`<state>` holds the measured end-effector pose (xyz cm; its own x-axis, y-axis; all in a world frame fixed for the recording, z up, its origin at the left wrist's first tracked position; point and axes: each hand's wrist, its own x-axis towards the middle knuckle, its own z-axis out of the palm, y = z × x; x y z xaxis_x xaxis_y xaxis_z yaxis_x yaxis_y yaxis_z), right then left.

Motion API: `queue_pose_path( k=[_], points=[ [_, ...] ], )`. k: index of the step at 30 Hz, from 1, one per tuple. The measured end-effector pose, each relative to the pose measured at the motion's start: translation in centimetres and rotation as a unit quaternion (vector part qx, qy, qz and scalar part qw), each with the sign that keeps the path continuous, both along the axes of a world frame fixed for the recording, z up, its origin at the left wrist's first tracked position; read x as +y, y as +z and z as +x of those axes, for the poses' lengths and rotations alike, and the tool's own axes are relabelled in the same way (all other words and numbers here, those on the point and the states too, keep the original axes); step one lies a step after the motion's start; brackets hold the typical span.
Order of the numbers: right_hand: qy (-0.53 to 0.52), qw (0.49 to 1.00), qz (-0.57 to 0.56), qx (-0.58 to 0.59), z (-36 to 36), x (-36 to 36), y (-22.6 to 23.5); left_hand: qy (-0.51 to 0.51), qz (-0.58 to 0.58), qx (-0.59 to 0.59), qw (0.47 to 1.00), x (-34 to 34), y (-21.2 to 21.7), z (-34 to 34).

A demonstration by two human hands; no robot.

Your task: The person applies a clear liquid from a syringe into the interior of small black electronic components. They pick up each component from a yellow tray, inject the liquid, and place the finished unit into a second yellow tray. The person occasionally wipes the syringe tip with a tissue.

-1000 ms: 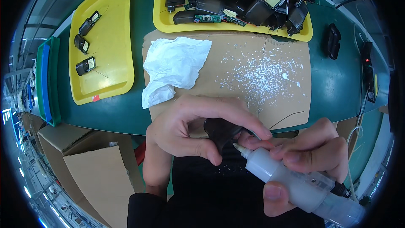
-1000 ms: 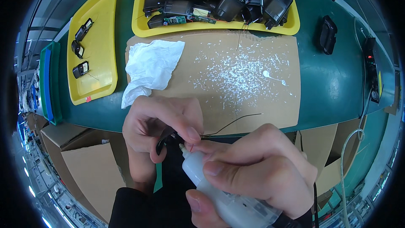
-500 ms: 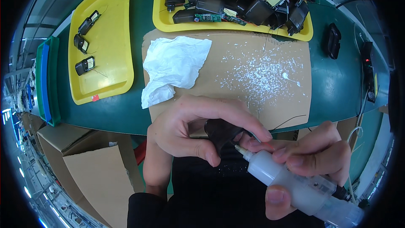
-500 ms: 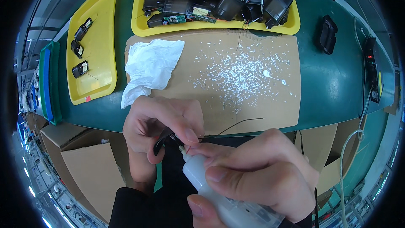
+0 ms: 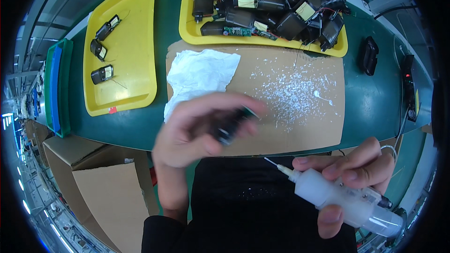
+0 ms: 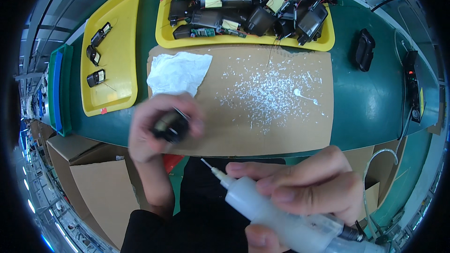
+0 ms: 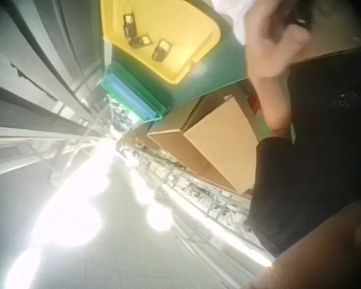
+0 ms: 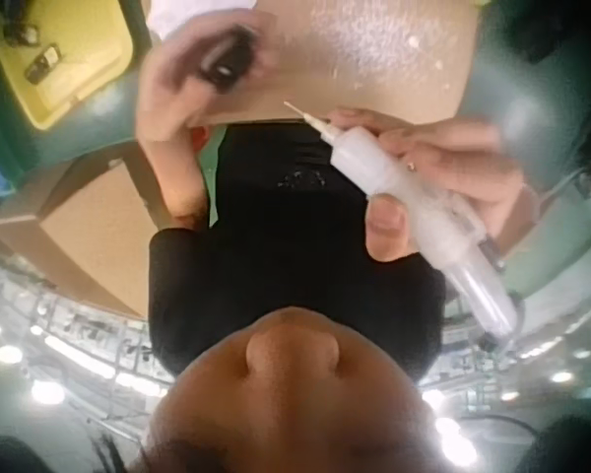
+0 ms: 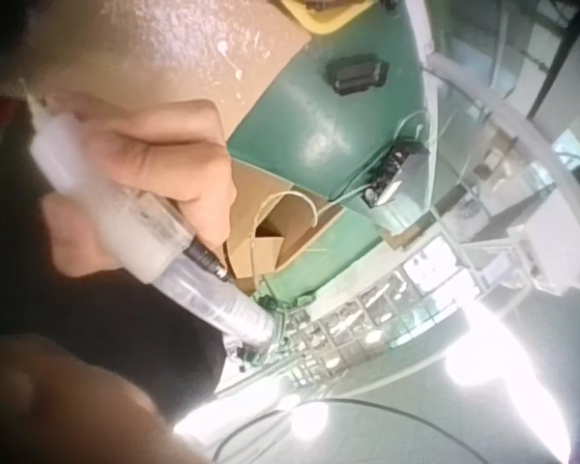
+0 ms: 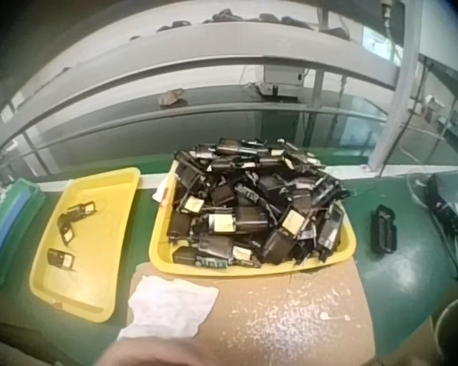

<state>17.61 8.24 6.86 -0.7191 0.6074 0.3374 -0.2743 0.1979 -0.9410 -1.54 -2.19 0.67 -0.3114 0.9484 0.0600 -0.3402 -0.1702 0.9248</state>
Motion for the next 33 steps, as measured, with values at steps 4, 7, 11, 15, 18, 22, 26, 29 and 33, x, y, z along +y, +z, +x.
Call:
queue_pose_path(
  k=[4,7,11,15,18,22,26,29,33],
  points=[
    [-0.026,0.999,0.009,0.017,0.6,0.7,-1.3,0.198,-0.146,0.349,0.904,-2.3,4.0,-5.5],
    [-0.04,0.999,-0.009,0.013,0.7,0.9,-1.5,0.295,-0.16,0.612,0.716,-2.6,5.1,-9.3],
    [-0.039,0.999,0.005,0.011,0.9,1.2,-1.8,0.284,-0.129,0.657,0.686,1.0,5.3,-9.9],
    [-0.059,0.998,-0.013,0.021,0.9,0.8,-1.7,0.179,-0.185,0.634,0.729,6.9,2.9,-7.4],
    [-0.072,0.997,-0.017,0.026,1.1,0.6,-1.8,0.203,-0.189,0.665,0.694,9.6,1.1,-5.6],
    [-0.08,0.996,-0.031,0.03,1.2,0.6,-1.6,0.193,-0.18,0.595,0.759,9.8,0.7,-5.3],
    [-0.064,0.997,-0.03,0.026,1.1,0.7,-1.7,0.23,-0.089,0.493,0.835,9.1,0.7,-5.3],
    [-0.056,0.998,-0.02,0.015,1.2,0.8,-1.7,0.255,-0.019,0.445,0.859,8.0,1.2,-6.0],
    [-0.055,0.998,-0.015,0.001,1.1,0.9,-1.7,0.183,0.059,0.062,0.979,5.7,2.6,-6.1]
  ],
)
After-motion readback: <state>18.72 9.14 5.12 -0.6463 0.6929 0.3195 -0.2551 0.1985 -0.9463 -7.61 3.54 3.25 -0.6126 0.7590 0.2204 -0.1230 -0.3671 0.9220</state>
